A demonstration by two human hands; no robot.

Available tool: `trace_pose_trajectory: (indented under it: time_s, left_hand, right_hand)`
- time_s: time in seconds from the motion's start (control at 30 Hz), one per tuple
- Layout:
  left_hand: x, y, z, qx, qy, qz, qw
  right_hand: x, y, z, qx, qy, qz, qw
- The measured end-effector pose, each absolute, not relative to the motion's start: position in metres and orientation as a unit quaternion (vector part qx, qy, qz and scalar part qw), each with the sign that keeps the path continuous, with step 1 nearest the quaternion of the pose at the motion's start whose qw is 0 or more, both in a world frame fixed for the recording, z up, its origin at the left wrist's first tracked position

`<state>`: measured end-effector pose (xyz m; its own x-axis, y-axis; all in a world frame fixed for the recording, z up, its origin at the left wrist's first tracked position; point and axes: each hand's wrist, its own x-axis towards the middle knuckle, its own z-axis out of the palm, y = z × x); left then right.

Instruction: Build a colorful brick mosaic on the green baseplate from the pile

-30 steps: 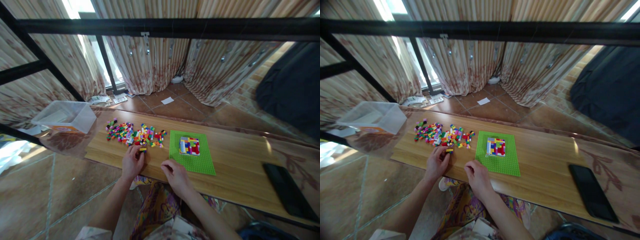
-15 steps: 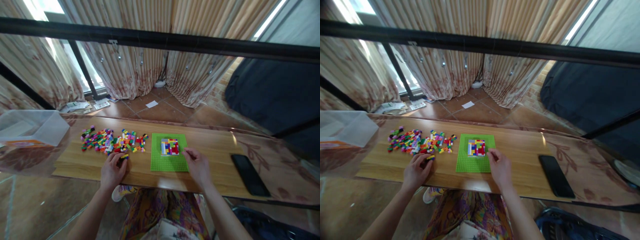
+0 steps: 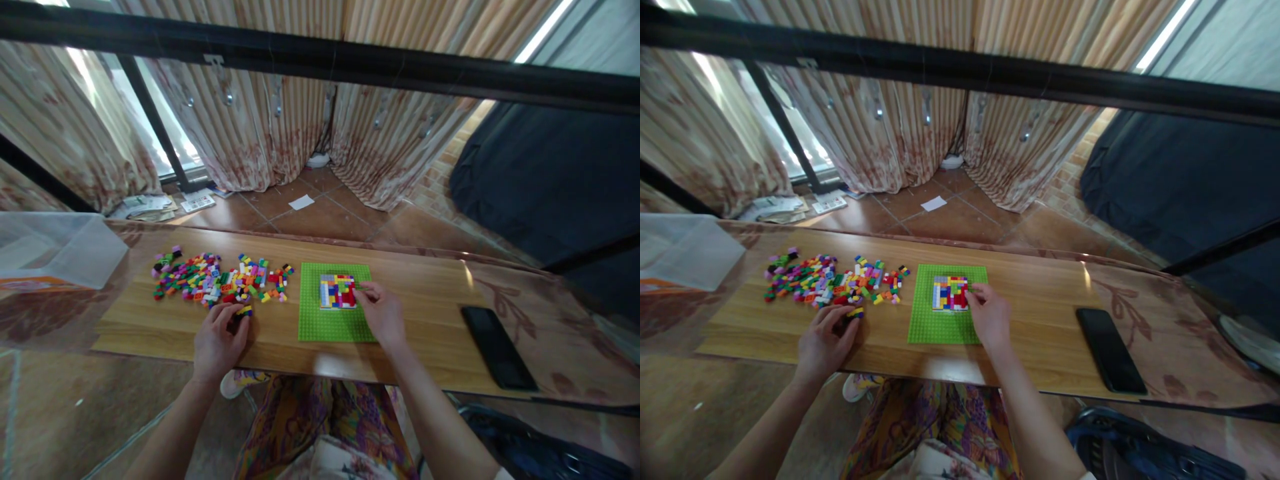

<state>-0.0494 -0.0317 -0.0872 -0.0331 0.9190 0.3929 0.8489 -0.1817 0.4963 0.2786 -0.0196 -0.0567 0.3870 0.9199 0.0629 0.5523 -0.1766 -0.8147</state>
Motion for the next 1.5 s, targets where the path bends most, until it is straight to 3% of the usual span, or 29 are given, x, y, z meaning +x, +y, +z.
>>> trace_pose_trajectory:
  time_s: [0.63,1.5]
  left_hand:
    - [-0.047,-0.032,-0.086,0.683,0.644,0.338,0.06]
    - [-0.049,-0.032,-0.087,0.689,0.641,0.334,0.048]
  right_hand:
    - [0.281,-0.02,-0.064,-0.664,-0.346,0.41,0.521]
    - [0.275,-0.01,-0.075,-0.7,-0.416,0.338,0.472]
